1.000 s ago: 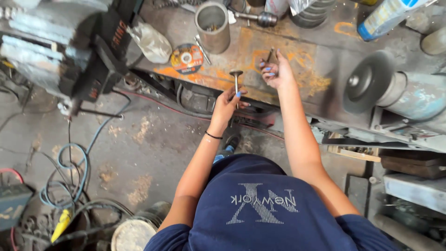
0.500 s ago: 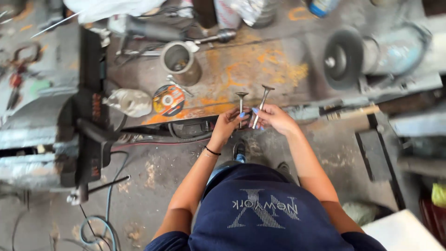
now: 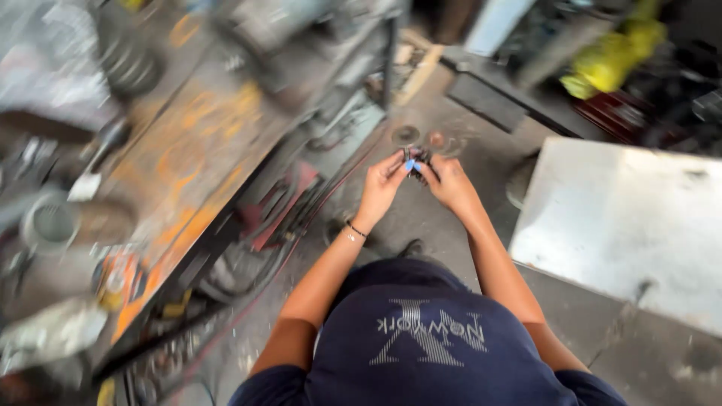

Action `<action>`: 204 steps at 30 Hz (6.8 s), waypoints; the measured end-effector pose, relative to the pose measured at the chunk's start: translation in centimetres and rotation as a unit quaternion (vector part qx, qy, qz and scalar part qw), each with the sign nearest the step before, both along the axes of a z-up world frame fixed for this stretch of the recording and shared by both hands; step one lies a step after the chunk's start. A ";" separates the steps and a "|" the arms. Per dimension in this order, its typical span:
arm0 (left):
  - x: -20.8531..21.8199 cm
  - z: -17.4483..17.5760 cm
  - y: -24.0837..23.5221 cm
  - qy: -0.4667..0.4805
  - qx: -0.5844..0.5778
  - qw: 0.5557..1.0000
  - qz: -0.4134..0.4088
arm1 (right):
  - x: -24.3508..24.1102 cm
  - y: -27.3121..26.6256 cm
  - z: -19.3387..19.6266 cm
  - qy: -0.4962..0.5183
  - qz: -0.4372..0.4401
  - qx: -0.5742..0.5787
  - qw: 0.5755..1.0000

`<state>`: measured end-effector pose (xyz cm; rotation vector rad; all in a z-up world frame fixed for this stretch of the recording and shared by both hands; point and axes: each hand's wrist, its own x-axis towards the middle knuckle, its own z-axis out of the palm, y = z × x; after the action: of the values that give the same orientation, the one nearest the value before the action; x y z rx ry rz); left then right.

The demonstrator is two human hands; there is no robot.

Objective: Polishing an engine valve using a bench grinder

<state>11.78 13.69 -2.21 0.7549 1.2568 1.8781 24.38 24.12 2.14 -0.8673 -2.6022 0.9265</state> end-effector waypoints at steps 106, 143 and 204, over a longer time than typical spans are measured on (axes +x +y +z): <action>253.1 -3.5 2.7 0.375 -0.085 0.488 -0.783 | 254.1 -25.0 -5.3 0.533 -0.710 -0.197 0.415; 377.8 6.0 28.6 0.326 0.328 0.281 -0.841 | 366.7 -1.5 -9.4 0.626 -0.658 -0.204 0.365; 591.0 -7.2 10.5 0.416 0.445 0.386 -0.693 | 580.2 -17.4 -12.7 0.606 -0.701 -0.123 0.355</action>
<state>602.77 24.17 -9.44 2.4292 -0.4924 0.3194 604.60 6.77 -10.55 -1.2011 0.0109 0.6872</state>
